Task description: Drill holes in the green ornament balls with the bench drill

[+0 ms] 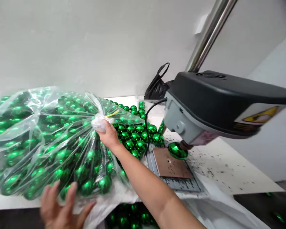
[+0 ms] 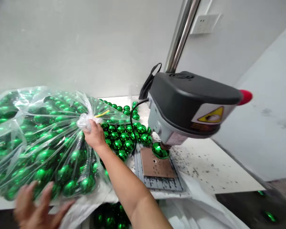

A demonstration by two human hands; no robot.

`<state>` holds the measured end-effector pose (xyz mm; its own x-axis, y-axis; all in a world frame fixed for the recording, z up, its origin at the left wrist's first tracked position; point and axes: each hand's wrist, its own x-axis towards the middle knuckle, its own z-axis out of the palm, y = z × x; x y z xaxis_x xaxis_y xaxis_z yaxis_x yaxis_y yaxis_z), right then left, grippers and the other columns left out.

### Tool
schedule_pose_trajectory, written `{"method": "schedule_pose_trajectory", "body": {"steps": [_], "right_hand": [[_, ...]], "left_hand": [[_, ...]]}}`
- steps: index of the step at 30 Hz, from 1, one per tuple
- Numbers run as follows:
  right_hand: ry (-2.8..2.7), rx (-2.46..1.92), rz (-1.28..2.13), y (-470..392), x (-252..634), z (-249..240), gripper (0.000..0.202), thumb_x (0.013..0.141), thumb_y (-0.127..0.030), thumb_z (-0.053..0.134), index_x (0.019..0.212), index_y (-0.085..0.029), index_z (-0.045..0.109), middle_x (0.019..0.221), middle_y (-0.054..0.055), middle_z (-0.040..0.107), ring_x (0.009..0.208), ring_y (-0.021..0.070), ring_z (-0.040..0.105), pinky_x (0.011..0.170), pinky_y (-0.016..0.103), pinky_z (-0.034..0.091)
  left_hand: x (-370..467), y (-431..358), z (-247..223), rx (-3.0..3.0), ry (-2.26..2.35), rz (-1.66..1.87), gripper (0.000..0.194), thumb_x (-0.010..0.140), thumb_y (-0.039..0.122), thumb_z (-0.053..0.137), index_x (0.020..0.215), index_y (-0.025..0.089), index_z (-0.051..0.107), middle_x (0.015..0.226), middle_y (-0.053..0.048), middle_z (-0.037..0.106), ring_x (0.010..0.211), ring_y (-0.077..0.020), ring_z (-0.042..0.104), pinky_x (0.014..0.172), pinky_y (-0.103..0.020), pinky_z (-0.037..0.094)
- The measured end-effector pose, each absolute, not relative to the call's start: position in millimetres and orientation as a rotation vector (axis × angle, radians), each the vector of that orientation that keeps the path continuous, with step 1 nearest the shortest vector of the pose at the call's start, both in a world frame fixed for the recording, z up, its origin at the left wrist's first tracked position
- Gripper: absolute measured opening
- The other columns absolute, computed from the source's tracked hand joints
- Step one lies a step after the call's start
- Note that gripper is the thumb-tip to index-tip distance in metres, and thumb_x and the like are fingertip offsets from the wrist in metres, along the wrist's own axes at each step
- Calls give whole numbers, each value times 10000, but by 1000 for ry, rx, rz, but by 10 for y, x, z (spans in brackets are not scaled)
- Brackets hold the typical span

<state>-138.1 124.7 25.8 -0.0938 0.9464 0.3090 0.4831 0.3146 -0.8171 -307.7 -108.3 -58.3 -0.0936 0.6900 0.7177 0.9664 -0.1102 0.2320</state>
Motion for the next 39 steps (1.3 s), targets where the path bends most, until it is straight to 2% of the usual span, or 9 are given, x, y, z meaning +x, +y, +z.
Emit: {"method": "schedule_pose_trajectory", "body": {"steps": [5,9,13,19,23,28,31,33,39], "right_hand": [[-1897,-1433,565,790,-1001,440,783,848,-435,610,1528,-209,293,1293,198,552,1177,304,576,1011,524,478],[-2079,-1286,446,245,-463,377,562,906,-382,520,1437,-208,457,1341,155,537,1248,254,530,1090,476,457],[-2191,-975,234,-322,278,203,286,921,-297,503,1156,-224,650,1159,75,628,1154,171,571,1051,357,504],[-2052,-993,-48,-717,1136,2,193,895,-164,552,1065,-187,641,1004,64,644,969,118,614,861,253,548],[-2017,-1039,-153,-721,1304,-127,167,908,-197,542,1038,-185,646,990,62,647,951,126,619,839,265,546],[-2157,-1018,-202,-600,1056,-227,234,913,-262,537,1111,-201,643,1113,69,643,1081,177,589,932,341,537],[-2285,-1031,-198,-435,784,-290,419,898,-314,561,1310,-235,567,1321,82,576,1259,247,513,1024,423,499],[-2338,-1041,-184,-326,623,-351,485,880,-330,586,1352,-232,541,1386,99,540,1310,291,474,1033,467,480],[-2382,-990,-120,-255,470,-528,245,875,-337,590,1076,-226,675,1174,77,637,1245,256,503,1032,441,456]], "left_hand": [[-1909,-836,-576,-1845,-1820,-865,480,793,390,735,1253,274,661,1537,-162,354,1449,-429,274,1126,-636,244],[-1717,-751,-584,-1818,-1992,-682,322,892,313,599,1181,232,716,1455,-195,468,1421,-405,331,1114,-626,249],[-1787,-666,-562,-1694,-2123,-642,362,885,344,605,1208,214,700,1434,-201,501,1373,-376,402,1116,-588,277],[-1517,-726,-296,-1594,-2199,-638,510,850,277,612,1321,83,593,1385,-275,515,1327,-425,438,1079,-629,318],[-1088,-859,-138,-1764,-1823,-889,507,859,121,523,1366,123,538,1389,-216,539,1384,-338,414,1138,-541,306],[-1012,-525,77,-1778,-1977,-712,378,890,285,585,1259,240,656,1475,-204,479,1398,-417,400,1092,-610,328],[-1265,-113,298,-1751,-2279,-617,588,878,338,597,1443,211,493,1501,-270,422,1245,-414,563,952,-545,470],[-1461,115,434,-1820,-2459,-600,689,868,295,593,1513,190,375,1363,-251,578,1086,-353,663,877,-468,514],[-1770,83,571,-1633,-2574,-1343,378,896,341,445,998,108,725,879,-110,740,828,-215,662,798,-307,506]]}}
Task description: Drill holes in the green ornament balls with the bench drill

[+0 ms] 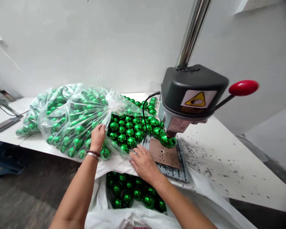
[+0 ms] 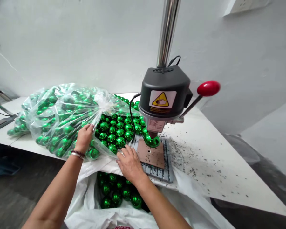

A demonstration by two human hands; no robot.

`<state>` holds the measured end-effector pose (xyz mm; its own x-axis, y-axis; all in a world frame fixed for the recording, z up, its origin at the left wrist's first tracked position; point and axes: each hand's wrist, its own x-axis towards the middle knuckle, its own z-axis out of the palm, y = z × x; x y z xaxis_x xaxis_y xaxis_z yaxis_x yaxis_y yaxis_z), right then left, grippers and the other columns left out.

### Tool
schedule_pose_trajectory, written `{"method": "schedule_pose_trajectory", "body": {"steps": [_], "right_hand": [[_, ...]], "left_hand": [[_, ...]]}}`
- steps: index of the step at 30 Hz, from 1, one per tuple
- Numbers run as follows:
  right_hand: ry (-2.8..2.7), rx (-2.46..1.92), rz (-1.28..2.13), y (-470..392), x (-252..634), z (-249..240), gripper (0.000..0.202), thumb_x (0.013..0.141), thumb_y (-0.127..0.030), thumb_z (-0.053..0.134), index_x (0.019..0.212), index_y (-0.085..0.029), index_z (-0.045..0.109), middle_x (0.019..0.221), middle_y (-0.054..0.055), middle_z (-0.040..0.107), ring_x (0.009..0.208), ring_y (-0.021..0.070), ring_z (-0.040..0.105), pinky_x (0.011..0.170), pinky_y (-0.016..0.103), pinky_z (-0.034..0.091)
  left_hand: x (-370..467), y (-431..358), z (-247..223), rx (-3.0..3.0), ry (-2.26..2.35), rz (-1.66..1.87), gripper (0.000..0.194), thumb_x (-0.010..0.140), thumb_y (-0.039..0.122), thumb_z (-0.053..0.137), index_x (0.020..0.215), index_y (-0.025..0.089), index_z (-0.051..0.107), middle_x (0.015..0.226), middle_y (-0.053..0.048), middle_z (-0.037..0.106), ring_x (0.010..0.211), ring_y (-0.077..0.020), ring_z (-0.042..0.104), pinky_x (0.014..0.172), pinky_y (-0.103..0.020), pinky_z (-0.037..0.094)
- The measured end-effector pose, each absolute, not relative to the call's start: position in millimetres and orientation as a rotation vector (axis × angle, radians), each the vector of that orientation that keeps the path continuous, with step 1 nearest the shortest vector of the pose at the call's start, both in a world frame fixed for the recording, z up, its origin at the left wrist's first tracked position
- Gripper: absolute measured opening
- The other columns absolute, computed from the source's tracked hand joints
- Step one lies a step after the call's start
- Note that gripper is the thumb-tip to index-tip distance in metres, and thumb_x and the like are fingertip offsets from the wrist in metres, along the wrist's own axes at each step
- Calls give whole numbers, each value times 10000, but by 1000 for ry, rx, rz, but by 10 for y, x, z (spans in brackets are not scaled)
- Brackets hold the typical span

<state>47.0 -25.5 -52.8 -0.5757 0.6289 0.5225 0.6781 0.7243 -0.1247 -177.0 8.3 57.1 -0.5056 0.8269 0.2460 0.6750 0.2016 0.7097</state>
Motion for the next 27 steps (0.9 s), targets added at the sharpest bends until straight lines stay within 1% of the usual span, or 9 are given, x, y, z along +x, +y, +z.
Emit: {"method": "schedule_pose_trajectory", "body": {"steps": [3,5,10,12,14,17,21,25,27], "right_hand": [[-2388,-962,-86,-289,504,-554,205,882,-325,578,1037,-236,678,1135,72,636,1193,237,516,1036,442,443],[-2397,-940,-63,-297,515,-543,199,881,-316,579,1035,-231,673,1123,78,633,1174,230,521,1039,449,439],[-2379,-925,-29,-302,518,-468,340,864,-293,601,1188,-193,618,1134,100,630,1135,225,550,1005,445,493],[-2358,-926,-25,-339,550,-426,376,869,-294,595,1229,-184,599,1168,109,622,1151,216,553,1002,424,512],[-2333,-928,-35,-411,621,-380,387,889,-295,566,1258,-178,581,1210,118,612,1191,210,545,1021,420,514],[-2304,-920,-75,-559,812,-313,340,908,-263,531,1231,-176,592,1227,110,614,1201,202,552,1012,404,530],[-2172,-969,-139,-699,1205,-263,213,899,-207,538,1076,-193,657,1091,70,668,1058,172,612,910,356,567],[-1992,-1098,-141,-733,1615,-222,183,909,-232,542,1023,-196,681,991,52,697,939,126,646,839,280,569],[-1869,-1200,-51,-731,1766,-185,198,914,-285,540,1007,-206,695,974,48,710,922,120,661,836,265,570]], "left_hand": [[-1772,-128,498,1428,2107,1393,436,870,467,469,959,120,717,764,-52,698,696,-175,604,701,-279,495],[-1802,-202,420,1373,2140,1431,433,873,463,463,979,122,709,786,-55,699,708,-175,605,715,-286,500],[-1911,-185,297,1455,2458,1355,376,881,298,452,1120,120,680,1075,-145,706,1020,-257,635,970,-407,479],[-1818,-183,325,1635,2510,1378,407,880,293,497,1210,110,647,1151,-174,674,1102,-283,607,1016,-451,456],[-1609,-198,372,1869,2490,1460,406,892,311,531,1232,122,645,1201,-183,644,1154,-290,578,1045,-471,438],[-1165,-191,377,2227,2153,1423,324,924,272,521,1190,171,676,1167,-140,661,1118,-242,599,1038,-425,466],[-586,-38,197,2318,1673,1134,283,920,166,492,1109,189,700,1095,-102,701,1013,-185,658,927,-322,553],[-245,160,61,2176,1485,1026,399,872,110,513,1253,140,632,1271,-145,656,1177,-214,615,1050,-368,494],[-199,210,69,2012,1460,992,506,831,78,525,1332,129,575,1285,-149,646,1140,-209,625,1052,-383,484]]}}
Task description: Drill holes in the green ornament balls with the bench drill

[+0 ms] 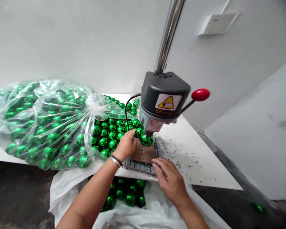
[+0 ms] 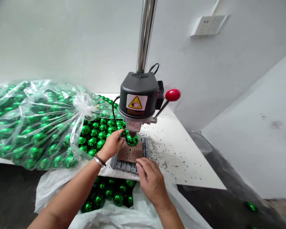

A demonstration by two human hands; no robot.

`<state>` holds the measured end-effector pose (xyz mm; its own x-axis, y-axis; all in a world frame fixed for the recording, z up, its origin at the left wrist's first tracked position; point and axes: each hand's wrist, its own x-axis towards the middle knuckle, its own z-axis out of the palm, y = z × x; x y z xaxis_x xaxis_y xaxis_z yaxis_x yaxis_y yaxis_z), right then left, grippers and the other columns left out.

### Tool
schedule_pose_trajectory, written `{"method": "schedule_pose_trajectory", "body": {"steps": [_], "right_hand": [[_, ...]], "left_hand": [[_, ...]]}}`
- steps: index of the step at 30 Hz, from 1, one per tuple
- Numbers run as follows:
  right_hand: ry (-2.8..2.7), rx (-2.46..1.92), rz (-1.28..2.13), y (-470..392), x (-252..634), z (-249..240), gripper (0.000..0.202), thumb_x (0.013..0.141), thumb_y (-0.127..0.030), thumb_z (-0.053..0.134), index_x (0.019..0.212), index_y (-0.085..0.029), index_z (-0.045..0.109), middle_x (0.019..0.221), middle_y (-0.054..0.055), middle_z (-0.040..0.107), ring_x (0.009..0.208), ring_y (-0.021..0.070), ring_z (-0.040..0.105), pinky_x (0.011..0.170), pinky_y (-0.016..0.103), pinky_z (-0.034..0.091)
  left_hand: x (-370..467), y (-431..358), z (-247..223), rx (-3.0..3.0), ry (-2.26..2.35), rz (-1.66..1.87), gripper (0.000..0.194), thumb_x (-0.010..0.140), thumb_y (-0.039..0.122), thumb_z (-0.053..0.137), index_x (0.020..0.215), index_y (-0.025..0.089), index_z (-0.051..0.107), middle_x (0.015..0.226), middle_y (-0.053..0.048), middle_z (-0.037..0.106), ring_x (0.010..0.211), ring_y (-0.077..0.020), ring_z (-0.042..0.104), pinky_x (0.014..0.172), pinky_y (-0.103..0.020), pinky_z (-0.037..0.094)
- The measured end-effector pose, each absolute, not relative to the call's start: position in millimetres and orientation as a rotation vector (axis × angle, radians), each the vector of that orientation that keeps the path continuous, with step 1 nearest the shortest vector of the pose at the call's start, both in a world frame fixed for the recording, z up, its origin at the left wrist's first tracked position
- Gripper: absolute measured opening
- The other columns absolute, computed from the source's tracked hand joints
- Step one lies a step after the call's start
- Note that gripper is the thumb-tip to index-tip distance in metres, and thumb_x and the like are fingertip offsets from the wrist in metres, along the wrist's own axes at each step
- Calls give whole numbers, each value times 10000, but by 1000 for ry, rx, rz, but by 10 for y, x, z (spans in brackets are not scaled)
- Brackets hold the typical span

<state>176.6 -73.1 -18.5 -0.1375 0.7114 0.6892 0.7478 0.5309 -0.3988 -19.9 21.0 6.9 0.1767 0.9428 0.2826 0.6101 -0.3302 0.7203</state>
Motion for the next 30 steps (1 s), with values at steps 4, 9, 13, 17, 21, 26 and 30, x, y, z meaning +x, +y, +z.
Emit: {"method": "schedule_pose_trajectory", "body": {"steps": [4,9,13,17,21,26,30], "right_hand": [[-1700,-1347,170,-676,1907,-65,278,907,-403,531,976,-212,720,938,47,731,863,128,685,782,256,580],[-1640,-1385,269,-509,1820,93,339,912,-445,494,992,-199,713,969,55,731,871,119,687,755,230,569],[-1591,-1416,330,-368,1700,148,411,901,-495,477,1060,-187,697,998,77,723,886,137,673,776,267,562],[-1546,-1456,382,-250,1643,139,513,893,-569,443,1115,-170,678,1062,111,706,924,162,665,781,299,555],[-1564,-1477,462,-173,1612,72,509,896,-555,441,1157,-176,658,1074,109,696,939,159,665,778,292,551],[-1681,-1473,537,-76,1537,-40,512,814,-505,569,1225,-204,615,1161,87,677,994,175,652,873,351,544],[-1721,-1523,551,0,1479,-66,520,763,-498,614,1191,-203,608,1119,83,686,955,198,643,830,352,528]], "left_hand": [[-214,172,187,1716,1165,826,838,757,157,677,1523,164,339,1256,-132,648,967,-175,646,872,-318,546],[-43,100,379,1757,1069,969,640,734,326,773,1323,157,588,1142,-87,697,995,-209,629,910,-316,512],[71,137,365,1925,1228,1044,336,768,270,722,1089,176,710,1067,-52,732,1009,-218,636,967,-352,491],[60,110,199,1888,1364,975,486,724,232,759,1198,165,678,1194,-98,720,1081,-240,648,1016,-386,481],[71,48,75,1863,1364,989,538,760,222,713,1285,153,619,1293,-112,676,1151,-230,633,1035,-362,477],[71,62,-3,2037,1424,916,549,762,231,692,1300,181,599,1165,-93,725,1049,-228,670,968,-356,515],[-22,91,-27,2151,1401,828,534,759,169,660,1289,198,605,1152,-83,727,1055,-235,668,968,-365,519]]}}
